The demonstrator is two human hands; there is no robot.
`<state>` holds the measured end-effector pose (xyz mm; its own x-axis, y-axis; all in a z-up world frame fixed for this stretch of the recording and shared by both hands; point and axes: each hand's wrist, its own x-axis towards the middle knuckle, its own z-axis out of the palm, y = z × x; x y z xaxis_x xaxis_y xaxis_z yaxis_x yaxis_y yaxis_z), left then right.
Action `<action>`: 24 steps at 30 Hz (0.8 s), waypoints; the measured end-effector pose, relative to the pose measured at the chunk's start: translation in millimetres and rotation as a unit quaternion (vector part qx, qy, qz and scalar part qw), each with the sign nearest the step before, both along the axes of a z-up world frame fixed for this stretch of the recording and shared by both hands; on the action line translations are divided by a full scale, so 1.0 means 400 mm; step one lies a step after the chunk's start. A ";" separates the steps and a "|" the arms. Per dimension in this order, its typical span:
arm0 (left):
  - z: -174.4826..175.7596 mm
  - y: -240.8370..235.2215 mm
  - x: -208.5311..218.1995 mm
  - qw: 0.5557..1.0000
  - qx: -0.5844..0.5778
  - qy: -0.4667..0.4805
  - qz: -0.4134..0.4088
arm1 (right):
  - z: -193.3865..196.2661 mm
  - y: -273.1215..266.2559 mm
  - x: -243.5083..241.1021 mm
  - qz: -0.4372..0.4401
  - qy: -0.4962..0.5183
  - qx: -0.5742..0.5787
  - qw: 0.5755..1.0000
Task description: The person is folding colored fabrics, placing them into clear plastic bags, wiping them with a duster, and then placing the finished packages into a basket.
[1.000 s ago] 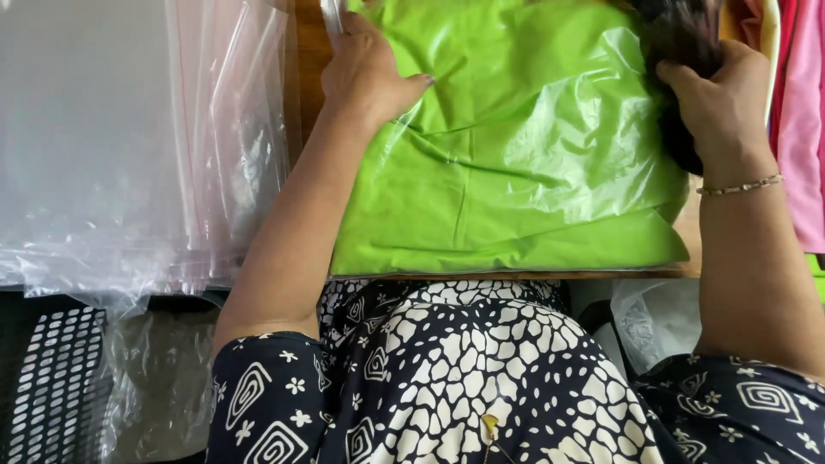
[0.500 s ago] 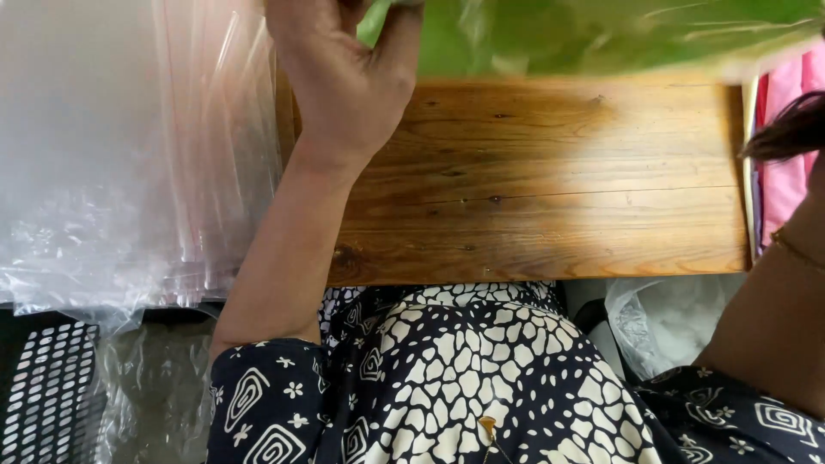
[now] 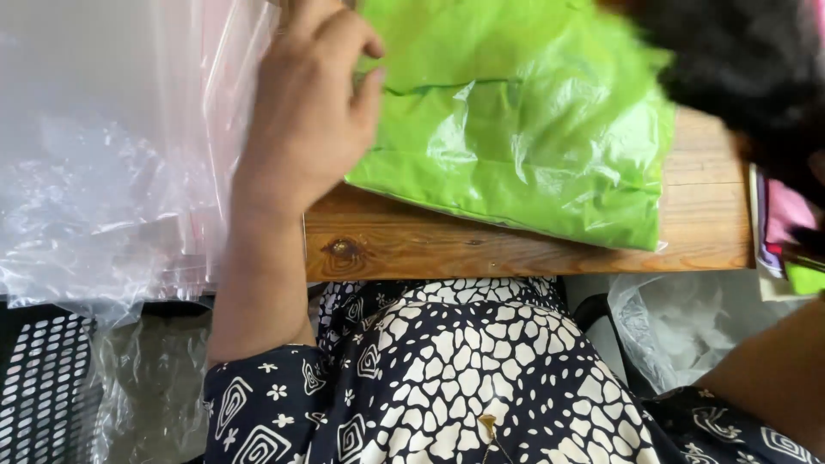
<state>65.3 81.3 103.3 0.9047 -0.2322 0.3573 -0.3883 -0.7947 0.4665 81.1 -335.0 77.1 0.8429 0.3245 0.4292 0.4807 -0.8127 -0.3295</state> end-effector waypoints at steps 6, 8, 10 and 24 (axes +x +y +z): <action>-0.146 -0.178 0.044 0.966 0.209 0.149 -0.012 | -0.062 0.226 -0.078 0.011 -0.013 -0.086 0.996; -0.183 -0.194 0.038 0.959 0.233 0.165 -0.007 | -0.098 0.274 -0.083 0.055 -0.010 -0.124 0.991; -0.188 -0.202 0.023 0.944 0.243 0.224 0.002 | -0.142 0.264 -0.074 -0.017 -0.038 -0.287 0.957; -0.194 -0.251 -0.009 0.942 0.278 0.186 0.009 | -0.009 0.273 -0.005 -0.053 0.074 -0.162 0.983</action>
<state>61.8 -18.9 25.7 0.9486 -0.2740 -0.1582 -0.2646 -0.9612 0.0783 79.2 -225.9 73.6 0.9248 0.3309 0.1875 0.3538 -0.9294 -0.1048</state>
